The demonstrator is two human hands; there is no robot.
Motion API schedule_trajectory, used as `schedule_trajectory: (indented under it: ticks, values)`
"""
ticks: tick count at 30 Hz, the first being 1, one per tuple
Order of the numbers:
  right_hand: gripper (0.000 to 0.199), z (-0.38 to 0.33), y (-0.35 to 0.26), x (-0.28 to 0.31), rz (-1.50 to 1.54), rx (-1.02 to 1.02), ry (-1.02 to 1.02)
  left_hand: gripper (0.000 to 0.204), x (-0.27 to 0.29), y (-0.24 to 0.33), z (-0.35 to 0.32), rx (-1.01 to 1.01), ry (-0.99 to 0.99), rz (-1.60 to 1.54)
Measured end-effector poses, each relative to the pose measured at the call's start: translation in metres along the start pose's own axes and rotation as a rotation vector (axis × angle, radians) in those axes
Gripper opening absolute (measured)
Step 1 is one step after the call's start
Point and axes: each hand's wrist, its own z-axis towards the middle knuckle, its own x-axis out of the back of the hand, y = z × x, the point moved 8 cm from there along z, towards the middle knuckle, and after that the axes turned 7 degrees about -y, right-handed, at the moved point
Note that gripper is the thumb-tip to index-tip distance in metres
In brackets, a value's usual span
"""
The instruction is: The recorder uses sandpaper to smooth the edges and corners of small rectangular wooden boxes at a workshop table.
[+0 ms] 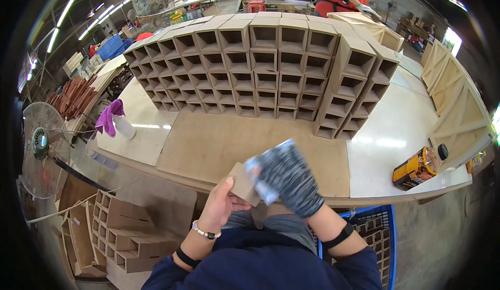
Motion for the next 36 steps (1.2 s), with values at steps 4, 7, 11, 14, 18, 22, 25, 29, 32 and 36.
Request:
schedule_trajectory:
  ticks: [4, 7, 11, 14, 18, 22, 25, 29, 32, 36]
  values:
    - [0.043, -0.025, 0.065, 0.006, -0.184, -0.295, 0.158, 0.055, -0.006, 0.023, -0.008, -0.255, -0.04, -0.073]
    - [0.046, -0.03, 0.065, 0.003, -0.129, -0.304, 0.149, 0.072, -0.002, 0.038, -0.008, -0.395, -0.028, 0.216]
    - [0.055, -0.041, 0.064, -0.01, -0.049, -0.297, 0.173, 0.083, 0.005, 0.041, 0.004, -0.476, -0.025, 0.274]
    - [0.06, -0.053, 0.065, -0.012, 0.119, -0.28, 0.268, 0.08, 0.012, 0.035, 0.017, -0.485, 0.003, 0.25]
    - [0.065, -0.056, 0.055, -0.005, 0.251, -0.262, 0.362, 0.077, 0.022, 0.033, 0.028, -0.577, 0.057, 0.521]
    - [0.063, -0.072, 0.067, -0.016, 0.466, -0.364, 0.407, 0.081, 0.033, 0.028, 0.036, -0.653, 0.049, 0.897]
    - [0.053, -0.098, 0.108, -0.049, 0.963, -0.628, 0.503, 0.082, 0.036, 0.025, 0.04, -0.526, 0.068, 1.277]
    - [0.041, -0.12, 0.131, -0.077, 1.147, -0.711, 0.516, 0.082, 0.057, 0.024, 0.047, -0.377, 0.195, 1.422]
    - [0.033, -0.129, 0.142, -0.095, 1.668, -0.698, 0.644, 0.084, 0.052, 0.044, 0.033, -0.35, 0.36, 1.457]
    - [0.035, -0.145, 0.155, -0.12, 1.881, -0.774, 0.687, 0.056, -0.009, 0.074, 0.008, -0.906, 0.188, 1.595]
